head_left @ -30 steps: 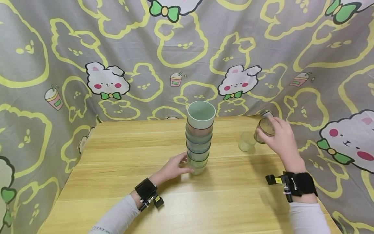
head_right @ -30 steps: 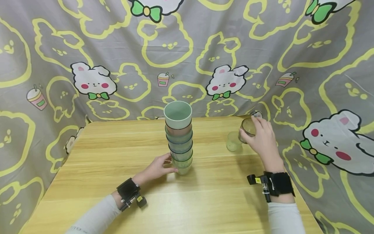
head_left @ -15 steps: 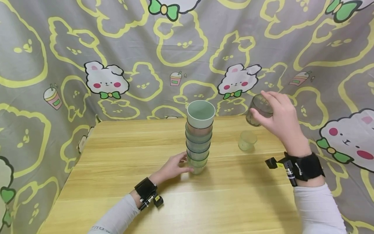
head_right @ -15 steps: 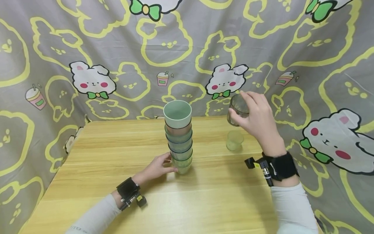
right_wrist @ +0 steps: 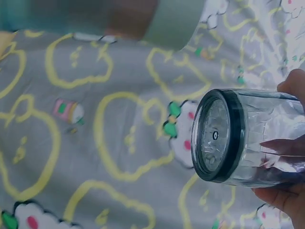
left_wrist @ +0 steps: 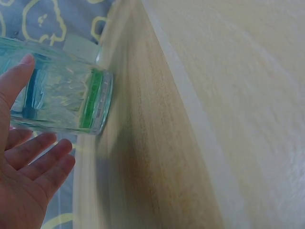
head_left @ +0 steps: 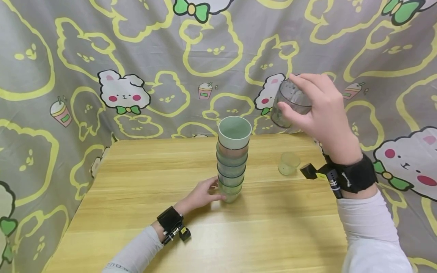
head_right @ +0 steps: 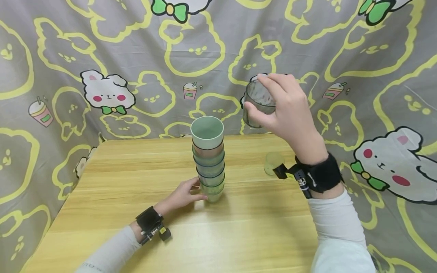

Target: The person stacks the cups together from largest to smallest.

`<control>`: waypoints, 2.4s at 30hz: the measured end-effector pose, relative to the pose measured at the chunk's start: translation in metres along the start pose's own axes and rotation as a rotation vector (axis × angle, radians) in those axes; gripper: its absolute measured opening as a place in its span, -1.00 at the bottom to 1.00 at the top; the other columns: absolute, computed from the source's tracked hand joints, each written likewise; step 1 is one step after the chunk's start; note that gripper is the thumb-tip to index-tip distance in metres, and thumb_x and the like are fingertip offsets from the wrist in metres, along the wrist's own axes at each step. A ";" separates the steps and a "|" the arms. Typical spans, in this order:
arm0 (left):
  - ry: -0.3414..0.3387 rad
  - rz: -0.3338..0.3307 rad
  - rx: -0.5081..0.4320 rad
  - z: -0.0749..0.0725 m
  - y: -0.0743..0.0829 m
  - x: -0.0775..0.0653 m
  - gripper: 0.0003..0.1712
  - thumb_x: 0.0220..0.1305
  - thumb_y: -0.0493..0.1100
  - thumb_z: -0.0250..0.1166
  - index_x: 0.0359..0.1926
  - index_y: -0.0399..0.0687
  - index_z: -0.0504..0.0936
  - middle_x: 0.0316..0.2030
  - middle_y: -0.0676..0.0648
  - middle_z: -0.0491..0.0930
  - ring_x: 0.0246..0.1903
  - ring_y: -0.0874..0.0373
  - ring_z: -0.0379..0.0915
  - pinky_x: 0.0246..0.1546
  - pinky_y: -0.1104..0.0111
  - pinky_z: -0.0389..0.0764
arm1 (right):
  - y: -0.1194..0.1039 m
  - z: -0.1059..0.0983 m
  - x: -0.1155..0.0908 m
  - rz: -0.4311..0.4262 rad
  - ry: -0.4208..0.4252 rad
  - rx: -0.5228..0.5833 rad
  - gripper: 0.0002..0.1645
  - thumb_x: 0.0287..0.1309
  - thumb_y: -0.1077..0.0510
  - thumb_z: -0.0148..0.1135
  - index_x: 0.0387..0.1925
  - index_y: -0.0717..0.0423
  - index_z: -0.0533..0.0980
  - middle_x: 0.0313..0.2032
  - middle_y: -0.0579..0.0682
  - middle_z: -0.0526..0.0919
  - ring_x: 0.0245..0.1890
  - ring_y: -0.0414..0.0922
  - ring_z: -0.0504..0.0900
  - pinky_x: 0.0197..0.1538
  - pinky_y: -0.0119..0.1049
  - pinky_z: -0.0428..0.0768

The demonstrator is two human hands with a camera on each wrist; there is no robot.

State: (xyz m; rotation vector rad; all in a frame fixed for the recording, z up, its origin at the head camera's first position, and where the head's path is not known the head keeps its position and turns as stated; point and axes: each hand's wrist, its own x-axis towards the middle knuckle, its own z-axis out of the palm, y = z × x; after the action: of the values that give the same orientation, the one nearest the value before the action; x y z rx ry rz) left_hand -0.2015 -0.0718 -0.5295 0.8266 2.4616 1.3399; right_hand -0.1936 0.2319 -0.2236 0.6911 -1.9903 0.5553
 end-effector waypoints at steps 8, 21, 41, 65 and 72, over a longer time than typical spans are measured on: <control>0.008 0.014 0.002 -0.001 0.001 -0.001 -0.15 0.10 0.10 0.44 0.38 0.08 0.33 0.20 0.01 0.55 0.12 0.11 0.52 0.18 0.25 0.58 | -0.036 0.016 0.023 -0.093 0.050 0.100 -0.26 0.13 -0.33 0.13 0.05 0.19 0.61 -0.08 0.23 0.68 -0.05 0.15 0.57 -0.02 -0.11 0.55; 0.007 0.018 0.012 -0.001 0.003 -0.002 -0.16 0.11 0.09 0.44 0.38 0.06 0.33 0.20 -0.02 0.54 0.11 0.08 0.53 0.18 0.22 0.59 | -0.057 0.053 0.019 -0.256 -0.100 0.148 -0.31 0.09 -0.08 0.30 0.11 0.34 0.52 -0.05 0.32 0.62 0.02 0.21 0.54 0.16 0.02 0.54; 0.009 0.017 0.025 0.001 0.003 -0.002 -0.18 0.12 0.11 0.43 0.37 0.08 0.35 0.17 0.02 0.56 0.11 0.10 0.53 0.19 0.21 0.59 | -0.054 0.075 -0.004 -0.278 -0.191 0.160 -0.25 0.09 -0.14 0.34 0.16 0.32 0.49 -0.02 0.24 0.61 -0.03 0.12 0.55 0.07 -0.09 0.56; 0.006 -0.021 0.010 0.000 0.005 -0.003 -0.13 0.11 0.15 0.42 0.40 0.08 0.30 0.24 -0.03 0.51 0.15 0.04 0.50 0.20 0.17 0.58 | 0.017 0.045 -0.064 -0.004 -0.302 0.098 0.03 0.19 -0.53 -0.06 0.35 0.18 0.33 0.20 0.23 0.51 0.20 0.18 0.43 0.26 0.12 0.42; 0.004 -0.009 0.021 0.001 0.003 -0.001 -0.11 0.11 0.16 0.42 0.42 0.07 0.28 0.25 -0.04 0.51 0.15 0.05 0.51 0.20 0.18 0.58 | 0.051 0.052 -0.098 0.149 -0.426 0.008 -0.10 0.14 -0.23 0.31 0.38 0.13 0.30 0.25 0.25 0.47 0.25 0.19 0.39 0.28 0.16 0.41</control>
State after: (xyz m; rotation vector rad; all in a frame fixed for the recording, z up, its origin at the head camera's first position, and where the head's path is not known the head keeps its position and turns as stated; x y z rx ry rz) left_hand -0.1990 -0.0705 -0.5271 0.8179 2.4835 1.3167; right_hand -0.2192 0.2610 -0.3388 0.7132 -2.4537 0.5366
